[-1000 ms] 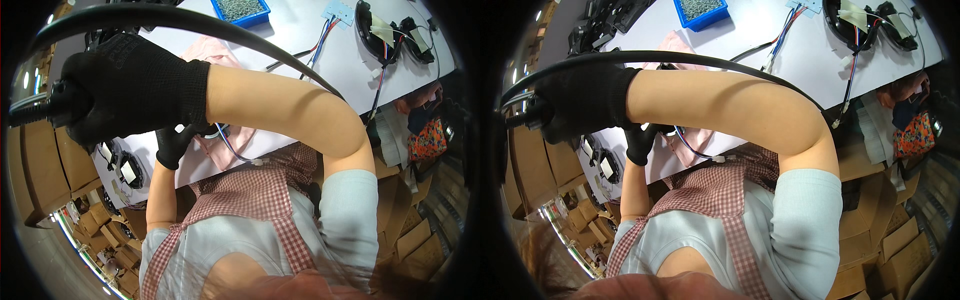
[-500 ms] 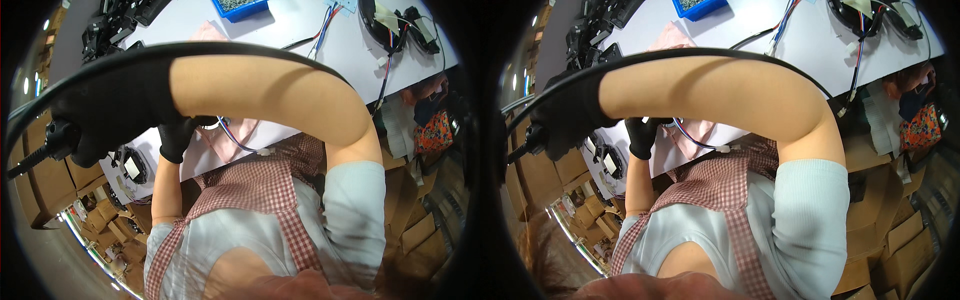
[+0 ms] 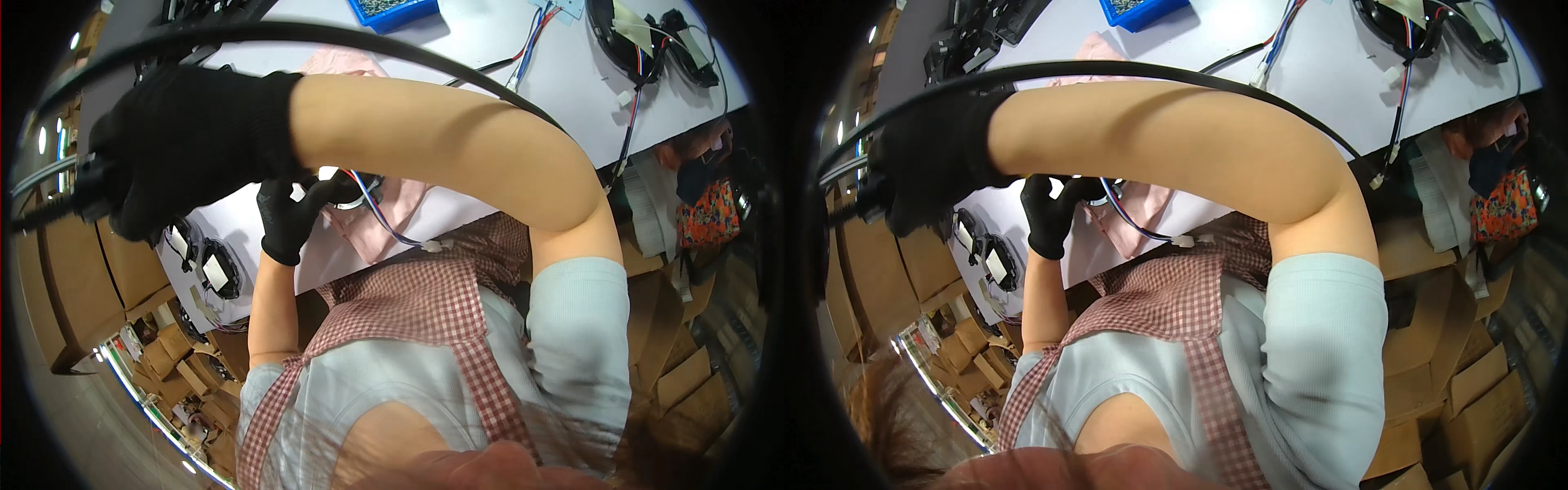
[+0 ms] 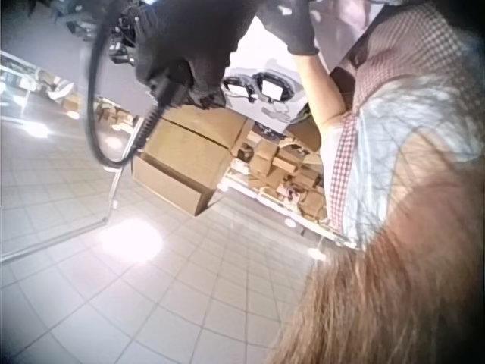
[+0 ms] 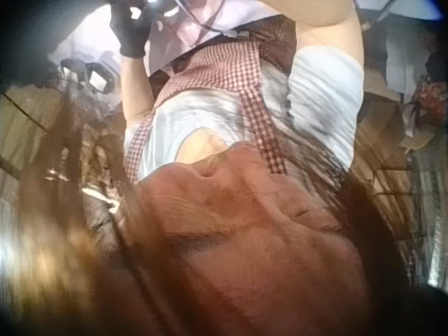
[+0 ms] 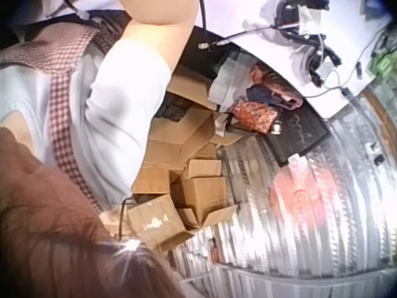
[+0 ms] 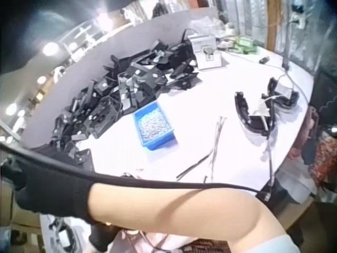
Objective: Assembling electronic display modules and housings using a heat gun and hand manipulation.
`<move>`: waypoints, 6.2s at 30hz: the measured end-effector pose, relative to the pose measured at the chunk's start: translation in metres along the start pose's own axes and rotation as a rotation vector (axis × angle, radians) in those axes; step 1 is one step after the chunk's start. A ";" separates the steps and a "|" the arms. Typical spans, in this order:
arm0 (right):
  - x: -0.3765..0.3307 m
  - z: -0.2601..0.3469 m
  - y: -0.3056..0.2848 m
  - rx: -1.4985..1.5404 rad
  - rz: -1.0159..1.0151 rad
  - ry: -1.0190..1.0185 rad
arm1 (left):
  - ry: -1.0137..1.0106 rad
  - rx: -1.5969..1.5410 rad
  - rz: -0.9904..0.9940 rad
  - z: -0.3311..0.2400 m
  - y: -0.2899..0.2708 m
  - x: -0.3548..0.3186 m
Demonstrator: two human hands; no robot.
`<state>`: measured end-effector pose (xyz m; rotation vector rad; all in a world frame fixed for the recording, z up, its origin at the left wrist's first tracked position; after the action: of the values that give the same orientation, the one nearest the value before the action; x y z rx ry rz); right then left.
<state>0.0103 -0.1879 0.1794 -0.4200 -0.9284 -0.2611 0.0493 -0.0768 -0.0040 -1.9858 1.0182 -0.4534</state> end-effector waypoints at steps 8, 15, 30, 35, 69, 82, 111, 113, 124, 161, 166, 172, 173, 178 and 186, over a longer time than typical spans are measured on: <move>-0.025 0.017 -0.032 -0.036 -0.308 -0.305 | 0.112 0.006 0.000 -0.028 -0.008 -0.005; -0.047 0.028 -0.053 0.605 -0.154 -0.130 | 0.272 0.112 -0.066 -0.031 -0.030 -0.011; -0.120 0.004 -0.112 0.431 -0.951 0.250 | -0.192 -0.044 -0.323 0.092 -0.071 -0.061; -0.108 0.029 -0.095 0.469 -0.942 0.157 | -0.182 0.118 -0.181 0.084 -0.060 -0.054; -0.111 0.069 -0.044 0.413 -1.093 -0.134 | -0.314 -1.431 0.131 0.017 0.003 -0.064; -0.085 0.056 -0.070 0.163 -0.974 -0.021 | 0.264 -0.392 -0.295 0.009 -0.057 -0.034; -0.060 0.026 -0.035 0.078 -0.604 0.033 | 0.297 -0.390 -0.192 0.002 -0.027 -0.002; -0.059 0.027 -0.034 0.079 -0.600 0.040 | 0.299 -0.402 -0.216 0.003 -0.025 -0.001; -0.056 0.023 -0.022 0.136 -0.511 0.052 | 0.270 -0.482 -0.285 0.012 -0.019 0.000; -0.004 -0.012 0.052 0.237 0.067 0.255 | 0.285 -0.457 -0.221 0.004 -0.011 0.002; -0.024 -0.019 0.084 0.502 0.044 0.447 | 0.352 -0.429 -0.283 0.001 -0.016 -0.002; -0.015 0.007 0.081 0.533 0.163 0.138 | 0.280 -0.488 -0.179 0.010 -0.012 0.002; -0.014 0.008 0.079 0.532 0.164 0.137 | 0.283 -0.477 -0.191 0.010 -0.013 0.002; -0.021 0.019 0.059 0.407 0.116 0.139 | 0.298 -0.368 -0.143 0.002 -0.014 0.003; -0.054 0.073 -0.093 0.599 -0.650 0.038 | 0.318 -0.401 -0.213 0.001 -0.025 -0.008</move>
<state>-0.1100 -0.2350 0.1961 0.4516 -1.0341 -0.5559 0.0576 -0.0621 0.0160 -2.4488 1.1651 -0.7467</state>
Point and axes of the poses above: each hand's wrist, its own x-axis towards the middle knuckle, its own y-axis out of the palm, z = x × y, the point moved 9 cm from there along x, towards the middle knuckle, and after that the axes turned 15 degrees about -y, right-handed, at the moved point
